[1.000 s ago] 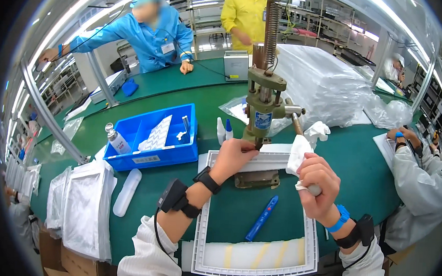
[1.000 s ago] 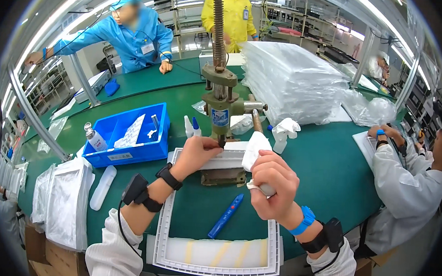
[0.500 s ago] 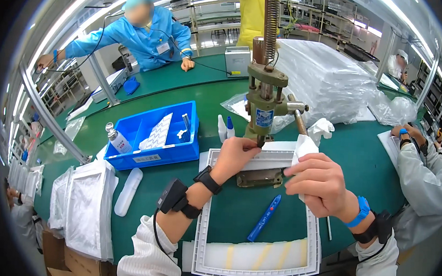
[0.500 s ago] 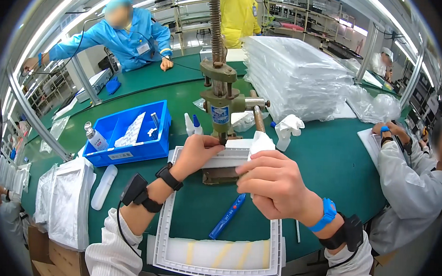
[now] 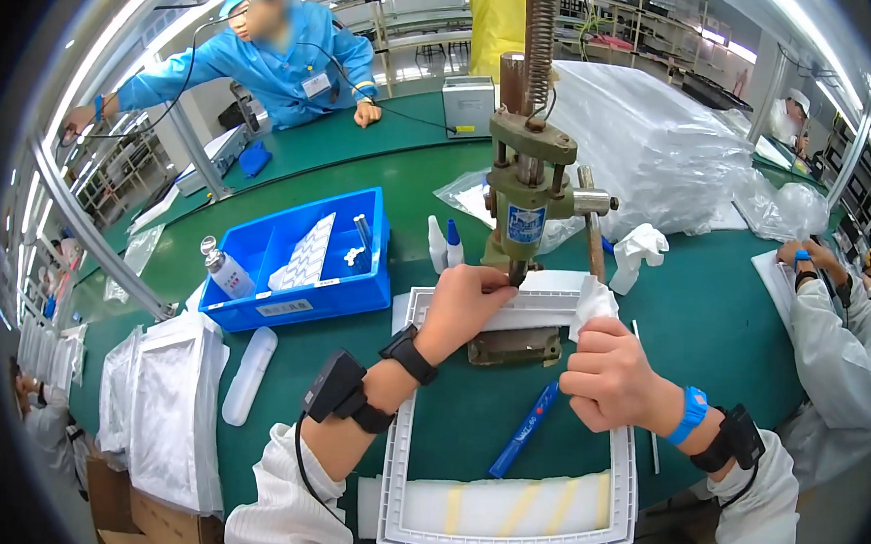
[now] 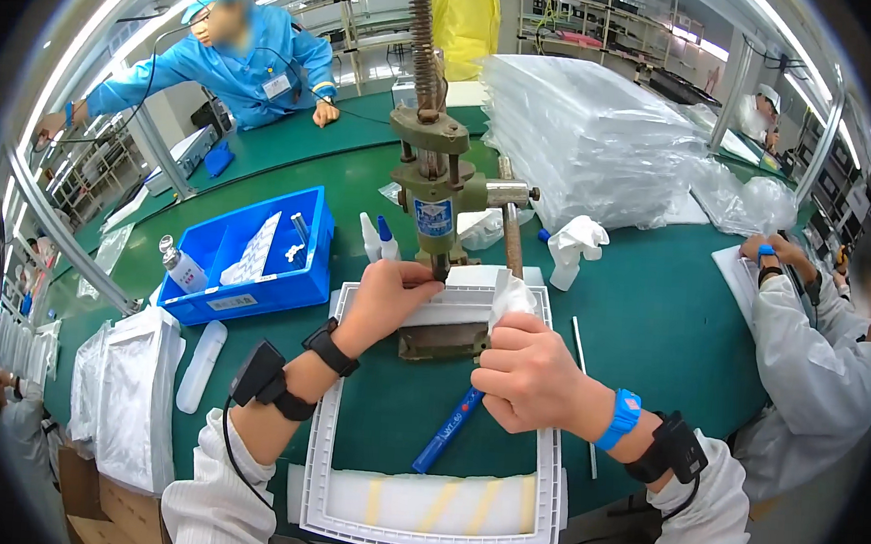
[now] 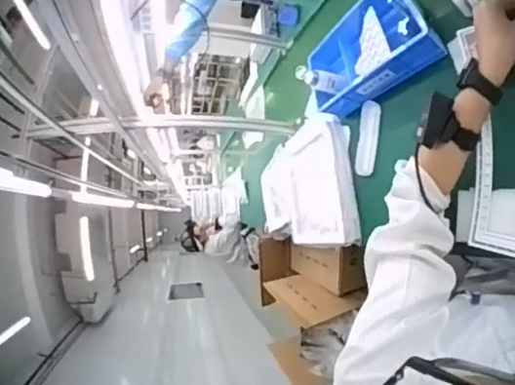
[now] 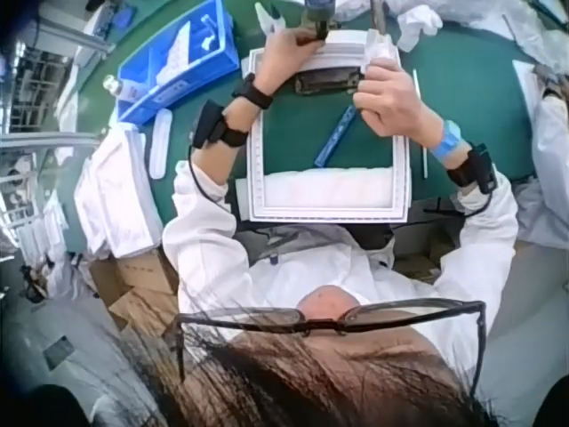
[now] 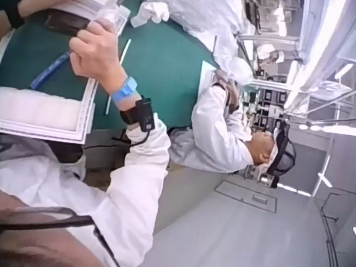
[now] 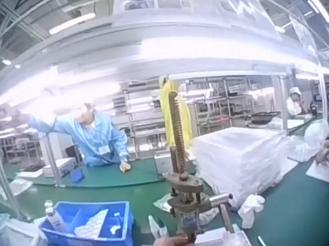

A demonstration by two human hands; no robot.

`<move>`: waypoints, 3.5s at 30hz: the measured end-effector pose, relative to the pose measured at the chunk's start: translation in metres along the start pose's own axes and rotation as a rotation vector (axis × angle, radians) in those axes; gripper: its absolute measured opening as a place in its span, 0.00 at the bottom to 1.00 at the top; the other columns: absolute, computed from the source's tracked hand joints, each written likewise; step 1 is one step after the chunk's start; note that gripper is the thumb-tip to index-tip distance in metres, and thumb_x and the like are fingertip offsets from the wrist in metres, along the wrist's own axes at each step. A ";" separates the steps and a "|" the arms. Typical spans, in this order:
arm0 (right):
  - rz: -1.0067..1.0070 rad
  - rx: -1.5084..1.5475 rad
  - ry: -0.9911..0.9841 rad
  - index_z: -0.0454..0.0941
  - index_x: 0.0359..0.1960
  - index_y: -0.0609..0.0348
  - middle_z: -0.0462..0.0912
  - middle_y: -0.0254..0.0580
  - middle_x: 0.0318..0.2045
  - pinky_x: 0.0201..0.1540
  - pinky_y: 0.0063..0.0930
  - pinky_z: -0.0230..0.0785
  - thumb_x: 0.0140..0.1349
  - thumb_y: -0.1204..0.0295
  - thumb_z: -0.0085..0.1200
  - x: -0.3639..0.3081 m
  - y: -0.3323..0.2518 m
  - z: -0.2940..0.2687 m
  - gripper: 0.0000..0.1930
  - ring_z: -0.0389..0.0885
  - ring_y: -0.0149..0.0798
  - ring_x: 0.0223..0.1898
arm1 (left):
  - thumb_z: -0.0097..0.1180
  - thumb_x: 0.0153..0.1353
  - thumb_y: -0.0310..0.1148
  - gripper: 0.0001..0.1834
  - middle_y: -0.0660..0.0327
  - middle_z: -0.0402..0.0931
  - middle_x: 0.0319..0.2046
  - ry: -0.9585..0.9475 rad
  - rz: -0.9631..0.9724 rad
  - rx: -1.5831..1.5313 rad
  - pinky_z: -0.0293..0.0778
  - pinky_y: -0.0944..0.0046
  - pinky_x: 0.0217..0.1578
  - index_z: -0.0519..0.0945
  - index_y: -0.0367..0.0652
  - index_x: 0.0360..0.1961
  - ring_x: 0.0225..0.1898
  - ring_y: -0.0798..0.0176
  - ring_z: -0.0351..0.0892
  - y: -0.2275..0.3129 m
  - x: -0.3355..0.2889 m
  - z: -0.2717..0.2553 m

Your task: Assembling white plastic frame components using a manual press and cleaning them with a cloth.

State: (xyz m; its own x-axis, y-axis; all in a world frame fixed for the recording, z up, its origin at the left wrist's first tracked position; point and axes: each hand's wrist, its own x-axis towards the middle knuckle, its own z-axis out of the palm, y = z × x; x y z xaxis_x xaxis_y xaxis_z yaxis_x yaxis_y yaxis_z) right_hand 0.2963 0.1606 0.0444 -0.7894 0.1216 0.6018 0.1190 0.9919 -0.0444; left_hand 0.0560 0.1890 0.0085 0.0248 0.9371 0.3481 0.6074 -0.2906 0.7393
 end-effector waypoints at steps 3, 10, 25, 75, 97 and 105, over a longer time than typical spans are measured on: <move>0.011 -0.058 -0.060 0.66 0.15 0.54 0.66 0.33 0.17 0.41 0.31 0.69 0.38 0.75 0.55 -0.001 0.000 0.002 0.08 0.69 0.39 0.25 | 0.64 0.55 0.33 0.13 0.48 0.83 0.26 -0.001 -0.011 -0.019 0.76 0.63 0.32 0.84 0.32 0.34 0.27 0.58 0.84 0.005 -0.001 -0.001; 0.032 -0.150 -0.183 0.69 0.16 0.53 0.70 0.33 0.19 0.46 0.33 0.68 0.41 0.74 0.57 0.003 -0.007 -0.002 0.08 0.72 0.38 0.29 | 0.64 0.53 0.31 0.12 0.47 0.83 0.30 -0.001 0.001 -0.008 0.78 0.61 0.34 0.85 0.33 0.35 0.30 0.51 0.85 -0.002 -0.001 0.001; 0.039 -0.200 -0.219 0.70 0.18 0.53 0.70 0.34 0.21 0.51 0.34 0.66 0.43 0.73 0.57 0.005 -0.007 0.000 0.07 0.73 0.39 0.32 | 0.65 0.52 0.33 0.12 0.47 0.82 0.29 0.042 0.015 -0.003 0.78 0.58 0.35 0.85 0.36 0.34 0.31 0.47 0.84 -0.005 0.001 0.002; 0.841 1.053 0.643 0.74 0.54 0.56 0.79 0.36 0.41 0.40 0.29 0.73 0.72 0.58 0.44 0.162 0.192 -0.067 0.18 0.79 0.34 0.37 | 0.63 0.56 0.36 0.13 0.50 0.84 0.32 -0.024 0.046 -0.058 0.79 0.59 0.39 0.86 0.38 0.37 0.35 0.52 0.85 -0.010 0.000 0.012; 1.439 0.267 0.045 0.80 0.33 0.63 0.79 0.36 0.19 0.26 0.23 0.70 0.55 0.64 0.67 -0.073 -0.193 -0.063 0.14 0.78 0.30 0.20 | 0.63 0.53 0.34 0.14 0.46 0.83 0.33 -0.255 -0.065 0.045 0.76 0.59 0.44 0.84 0.35 0.37 0.40 0.49 0.84 -0.006 -0.004 -0.062; 1.318 0.002 -0.032 0.77 0.32 0.64 0.79 0.44 0.18 0.25 0.27 0.71 0.57 0.65 0.63 -0.083 -0.184 -0.044 0.14 0.79 0.36 0.19 | 0.61 0.57 0.33 0.14 0.58 0.82 0.28 -0.285 -0.084 -0.055 0.74 0.67 0.32 0.83 0.30 0.37 0.30 0.68 0.77 -0.006 -0.008 -0.066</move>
State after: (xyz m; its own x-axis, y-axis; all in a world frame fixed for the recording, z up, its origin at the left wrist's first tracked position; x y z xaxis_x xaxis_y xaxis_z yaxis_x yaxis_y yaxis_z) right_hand 0.3664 -0.0340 0.0375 -0.0970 0.9914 0.0878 0.8039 0.1300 -0.5803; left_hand -0.0001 0.1707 0.0399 0.2028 0.9725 0.1142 0.5731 -0.2124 0.7915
